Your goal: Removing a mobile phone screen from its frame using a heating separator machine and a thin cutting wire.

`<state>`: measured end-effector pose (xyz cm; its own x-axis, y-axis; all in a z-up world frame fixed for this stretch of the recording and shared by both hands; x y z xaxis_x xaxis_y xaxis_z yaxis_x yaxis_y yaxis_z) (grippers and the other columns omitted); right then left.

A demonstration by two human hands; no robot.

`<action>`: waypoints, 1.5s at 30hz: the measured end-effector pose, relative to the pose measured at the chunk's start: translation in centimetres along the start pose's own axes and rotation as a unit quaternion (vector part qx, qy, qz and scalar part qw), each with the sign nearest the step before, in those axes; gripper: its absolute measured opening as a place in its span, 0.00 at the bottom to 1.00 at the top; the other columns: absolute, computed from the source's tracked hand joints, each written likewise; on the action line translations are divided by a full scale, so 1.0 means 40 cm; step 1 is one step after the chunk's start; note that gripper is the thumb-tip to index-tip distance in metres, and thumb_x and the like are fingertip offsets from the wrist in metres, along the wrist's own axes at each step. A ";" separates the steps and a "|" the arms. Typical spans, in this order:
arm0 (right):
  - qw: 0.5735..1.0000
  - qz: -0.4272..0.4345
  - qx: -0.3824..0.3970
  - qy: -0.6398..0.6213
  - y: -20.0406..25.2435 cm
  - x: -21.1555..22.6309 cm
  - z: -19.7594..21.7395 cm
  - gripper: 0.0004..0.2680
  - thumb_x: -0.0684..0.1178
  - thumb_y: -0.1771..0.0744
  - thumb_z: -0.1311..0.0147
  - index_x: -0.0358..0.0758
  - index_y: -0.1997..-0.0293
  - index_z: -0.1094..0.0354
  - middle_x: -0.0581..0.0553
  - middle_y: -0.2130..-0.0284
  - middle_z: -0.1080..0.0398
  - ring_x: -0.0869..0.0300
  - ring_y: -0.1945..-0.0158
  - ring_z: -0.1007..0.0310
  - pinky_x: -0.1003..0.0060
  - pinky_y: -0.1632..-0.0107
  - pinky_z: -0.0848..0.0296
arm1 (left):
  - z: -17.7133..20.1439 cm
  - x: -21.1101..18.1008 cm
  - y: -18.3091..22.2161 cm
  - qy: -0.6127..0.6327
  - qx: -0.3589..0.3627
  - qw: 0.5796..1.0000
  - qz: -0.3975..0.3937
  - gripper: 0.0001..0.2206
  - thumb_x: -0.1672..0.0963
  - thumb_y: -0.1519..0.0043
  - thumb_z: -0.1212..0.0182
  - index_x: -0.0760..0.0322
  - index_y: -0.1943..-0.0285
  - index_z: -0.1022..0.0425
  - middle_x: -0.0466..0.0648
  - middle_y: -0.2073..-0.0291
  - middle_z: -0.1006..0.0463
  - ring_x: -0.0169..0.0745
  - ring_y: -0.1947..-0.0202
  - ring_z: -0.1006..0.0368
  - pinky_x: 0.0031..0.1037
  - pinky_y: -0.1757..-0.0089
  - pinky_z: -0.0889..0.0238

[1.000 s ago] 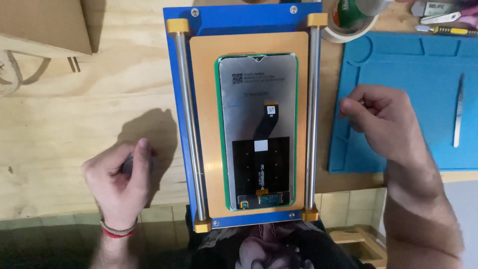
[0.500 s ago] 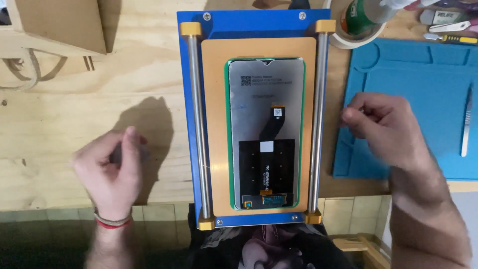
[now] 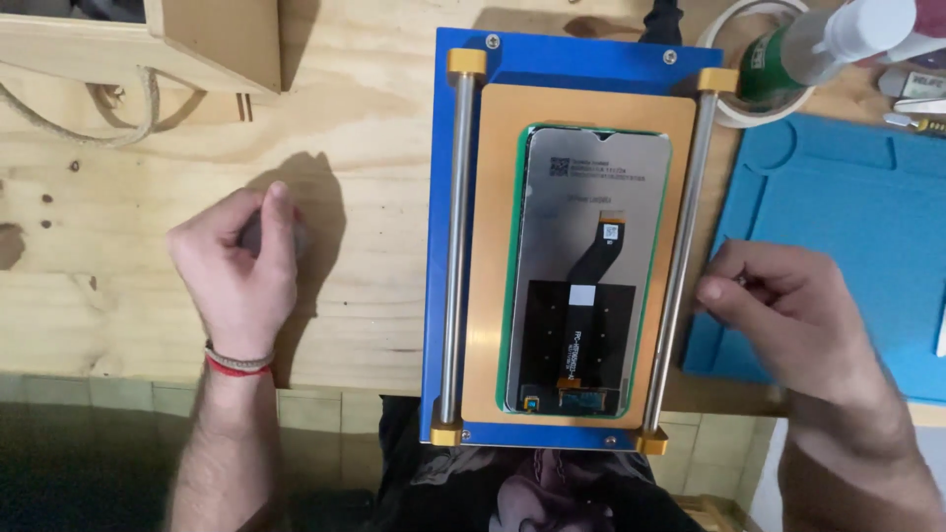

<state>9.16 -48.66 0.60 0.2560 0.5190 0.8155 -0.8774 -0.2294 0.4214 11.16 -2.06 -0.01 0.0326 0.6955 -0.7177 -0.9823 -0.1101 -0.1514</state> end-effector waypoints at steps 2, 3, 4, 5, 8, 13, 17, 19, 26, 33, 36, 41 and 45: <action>1.000 0.007 -0.004 -0.030 0.003 0.014 -0.005 0.11 0.44 0.29 0.43 0.38 0.73 0.28 0.49 0.80 0.35 0.63 0.74 0.39 0.65 0.68 0.38 | 0.000 -0.010 -0.004 -0.014 -0.017 1.000 -0.010 0.24 0.57 0.16 0.43 0.67 0.71 0.26 0.46 0.81 0.33 0.34 0.76 0.42 0.31 0.68 0.50; 1.000 0.008 -0.003 -0.029 -0.002 -0.014 0.006 0.11 0.44 0.29 0.43 0.38 0.73 0.28 0.49 0.80 0.35 0.63 0.74 0.39 0.65 0.68 0.38 | -0.001 -0.024 -0.004 -0.014 -0.018 1.000 -0.009 0.24 0.57 0.16 0.43 0.67 0.71 0.26 0.46 0.81 0.33 0.34 0.76 0.42 0.31 0.68 0.50; 1.000 -0.006 -0.020 -0.007 -0.006 -0.044 0.021 0.10 0.43 0.28 0.44 0.35 0.70 0.27 0.46 0.80 0.33 0.62 0.76 0.38 0.66 0.71 0.37 | -0.005 -0.041 -0.005 -0.002 -0.009 1.000 -0.021 0.22 0.57 0.17 0.44 0.68 0.69 0.23 0.47 0.79 0.30 0.35 0.76 0.39 0.31 0.69 0.49; 0.999 -0.019 -0.037 0.015 -0.010 -0.073 0.035 0.10 0.42 0.27 0.45 0.32 0.67 0.26 0.43 0.80 0.31 0.61 0.77 0.37 0.66 0.74 0.37 | -0.009 -0.057 -0.005 0.010 0.000 0.999 -0.034 0.20 0.57 0.18 0.44 0.69 0.67 0.20 0.48 0.78 0.26 0.36 0.76 0.35 0.30 0.69 0.48; 0.997 -0.050 -0.050 0.033 -0.026 -0.097 0.075 0.13 0.45 0.23 0.49 0.32 0.65 0.28 0.43 0.82 0.38 0.59 0.82 0.43 0.66 0.79 0.44 | -0.029 -0.122 0.003 0.026 0.017 0.995 -0.095 0.18 0.59 0.22 0.44 0.67 0.69 0.19 0.48 0.78 0.22 0.37 0.79 0.31 0.30 0.73 0.45; 0.998 -0.028 -0.048 0.012 -0.030 -0.092 0.072 0.12 0.47 0.23 0.50 0.34 0.64 0.31 0.44 0.82 0.41 0.59 0.81 0.44 0.65 0.77 0.44 | -0.037 -0.121 -0.005 0.037 0.027 0.992 -0.119 0.17 0.60 0.23 0.42 0.67 0.68 0.19 0.47 0.76 0.20 0.38 0.77 0.27 0.30 0.71 0.39; 0.998 -0.033 -0.036 -0.034 -0.009 -0.069 0.029 0.10 0.45 0.27 0.44 0.34 0.66 0.26 0.43 0.78 0.30 0.60 0.76 0.36 0.66 0.72 0.36 | -0.012 -0.023 -0.024 0.005 0.007 0.998 -0.065 0.23 0.54 0.18 0.47 0.64 0.69 0.20 0.46 0.78 0.24 0.35 0.77 0.32 0.30 0.71 0.46; 0.999 -0.001 -0.012 -0.047 -0.007 -0.017 0.000 0.11 0.47 0.28 0.43 0.36 0.68 0.27 0.46 0.79 0.33 0.62 0.76 0.39 0.67 0.72 0.38 | 0.008 0.006 -0.028 0.000 0.008 0.999 -0.033 0.24 0.53 0.16 0.47 0.65 0.69 0.23 0.45 0.78 0.26 0.34 0.75 0.33 0.30 0.69 0.46; 0.999 0.037 0.004 -0.035 -0.033 -0.041 0.029 0.09 0.45 0.27 0.47 0.40 0.66 0.27 0.49 0.77 0.30 0.65 0.77 0.34 0.71 0.73 0.33 | -0.008 -0.037 -0.017 -0.002 0.021 1.000 -0.013 0.21 0.57 0.16 0.43 0.69 0.66 0.21 0.48 0.77 0.27 0.36 0.75 0.37 0.31 0.68 0.49; 1.000 0.004 -0.024 0.008 -0.073 -0.070 0.071 0.12 0.49 0.24 0.50 0.38 0.65 0.31 0.50 0.80 0.39 0.63 0.80 0.43 0.68 0.77 0.40 | -0.042 -0.123 -0.002 0.033 0.042 0.994 -0.092 0.16 0.60 0.22 0.41 0.68 0.67 0.17 0.48 0.76 0.19 0.38 0.76 0.27 0.29 0.71 0.41; 0.999 0.038 -0.031 0.013 -0.076 -0.033 0.055 0.12 0.49 0.24 0.50 0.39 0.65 0.32 0.50 0.81 0.39 0.64 0.81 0.42 0.69 0.77 0.40 | -0.028 -0.097 -0.007 0.021 0.044 0.995 -0.082 0.16 0.61 0.22 0.41 0.69 0.67 0.17 0.49 0.74 0.18 0.38 0.76 0.27 0.30 0.71 0.42; 0.988 0.106 0.042 -0.101 -0.068 0.020 0.007 0.09 0.49 0.26 0.48 0.43 0.65 0.30 0.53 0.77 0.34 0.68 0.78 0.38 0.74 0.75 0.37 | -0.004 0.022 -0.015 -0.063 0.030 0.997 -0.012 0.21 0.56 0.16 0.41 0.65 0.67 0.21 0.46 0.80 0.32 0.37 0.76 0.40 0.34 0.69 0.53; 0.991 0.088 0.046 -0.086 -0.070 0.001 0.014 0.09 0.47 0.27 0.46 0.42 0.66 0.29 0.54 0.79 0.35 0.68 0.78 0.40 0.74 0.75 0.39 | -0.019 0.005 -0.020 -0.062 0.050 0.997 0.008 0.23 0.52 0.15 0.44 0.65 0.65 0.19 0.46 0.77 0.27 0.36 0.73 0.36 0.33 0.67 0.48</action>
<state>11.86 -48.44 -0.32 0.1741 0.3182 0.9319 -0.8764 -0.3815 0.2940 12.08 -2.39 -0.56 -0.0003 0.7779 -0.6284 -0.9962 -0.0549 -0.0675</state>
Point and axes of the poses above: each hand's wrist, its own y-axis away from the middle knuckle, its own z-axis out of the back of the hand, x = y × z, the point moved 4 cm from there along -y, towards the middle knuckle
